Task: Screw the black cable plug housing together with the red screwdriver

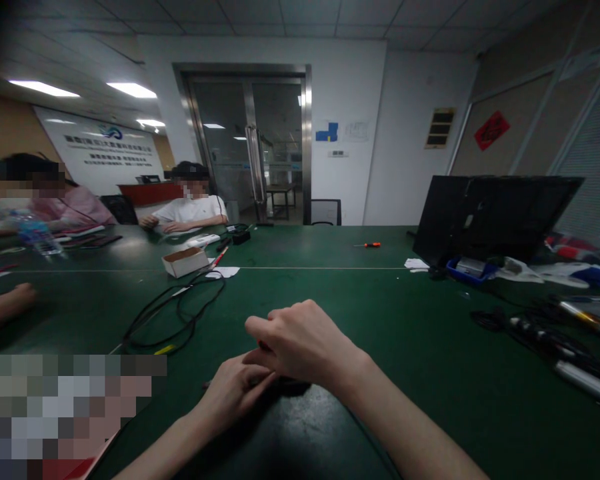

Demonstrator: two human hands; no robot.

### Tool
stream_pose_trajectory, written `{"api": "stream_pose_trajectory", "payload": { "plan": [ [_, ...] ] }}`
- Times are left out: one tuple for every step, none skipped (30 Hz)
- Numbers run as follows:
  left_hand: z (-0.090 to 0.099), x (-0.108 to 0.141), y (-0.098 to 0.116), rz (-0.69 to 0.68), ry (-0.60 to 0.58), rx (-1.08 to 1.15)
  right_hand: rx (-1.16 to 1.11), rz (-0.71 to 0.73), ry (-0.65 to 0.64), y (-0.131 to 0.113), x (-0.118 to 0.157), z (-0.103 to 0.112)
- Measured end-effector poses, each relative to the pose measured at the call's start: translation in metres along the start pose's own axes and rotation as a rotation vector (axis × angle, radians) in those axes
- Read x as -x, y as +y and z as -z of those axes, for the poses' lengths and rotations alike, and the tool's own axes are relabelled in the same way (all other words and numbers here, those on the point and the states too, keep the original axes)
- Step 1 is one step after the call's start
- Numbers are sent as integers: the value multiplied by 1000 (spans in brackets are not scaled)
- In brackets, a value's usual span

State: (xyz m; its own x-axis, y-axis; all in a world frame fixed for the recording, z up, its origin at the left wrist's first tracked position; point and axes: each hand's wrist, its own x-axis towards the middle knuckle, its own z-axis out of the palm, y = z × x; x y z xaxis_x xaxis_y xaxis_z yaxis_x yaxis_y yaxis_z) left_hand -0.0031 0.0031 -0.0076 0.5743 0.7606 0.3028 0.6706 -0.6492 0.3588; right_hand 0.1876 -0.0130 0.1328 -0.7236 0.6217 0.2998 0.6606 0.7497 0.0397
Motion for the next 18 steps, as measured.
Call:
{"api": "stream_pose_trajectory", "payload": {
  "plan": [
    [-1,0,-1,-2,-1,0,-10,0,6,0,0,0],
    [-1,0,-1,-5,1,1,-37,1,8,0,0,0],
    [-1,0,-1,-12,6,6,-78,8,6,0,0,1],
    [0,0,-1,-18,7,14,-126,19,-2,0,1,2],
    [0,0,0,-21,1,24,-175,30,-14,0,1,3],
    [2,0,1,-24,-14,36,-215,38,-26,0,2,4],
    [3,0,2,-25,-24,45,-241,42,-34,1,2,4],
    [4,-1,3,-27,-35,52,-256,42,-40,1,3,5],
    [5,-1,4,-24,-37,52,-260,36,-39,1,3,5],
    [6,-1,4,-23,-36,50,-255,30,-34,1,3,4],
    [6,-1,5,-20,-34,44,-241,26,-30,0,3,3],
    [6,0,5,-16,-30,38,-217,23,-25,0,2,3],
    [5,0,5,-16,-29,32,-184,21,-21,0,2,2],
    [4,0,4,-17,-25,26,-144,19,-16,0,2,1],
    [3,0,4,-18,-22,22,-99,17,-12,0,2,-1],
    [1,0,3,-19,-17,19,-58,17,-11,0,2,-1],
    [-1,1,2,-18,-14,19,-23,16,-12,1,2,-2],
    [-2,1,1,-18,-9,19,4,15,-13,1,2,-3]
  ]
}}
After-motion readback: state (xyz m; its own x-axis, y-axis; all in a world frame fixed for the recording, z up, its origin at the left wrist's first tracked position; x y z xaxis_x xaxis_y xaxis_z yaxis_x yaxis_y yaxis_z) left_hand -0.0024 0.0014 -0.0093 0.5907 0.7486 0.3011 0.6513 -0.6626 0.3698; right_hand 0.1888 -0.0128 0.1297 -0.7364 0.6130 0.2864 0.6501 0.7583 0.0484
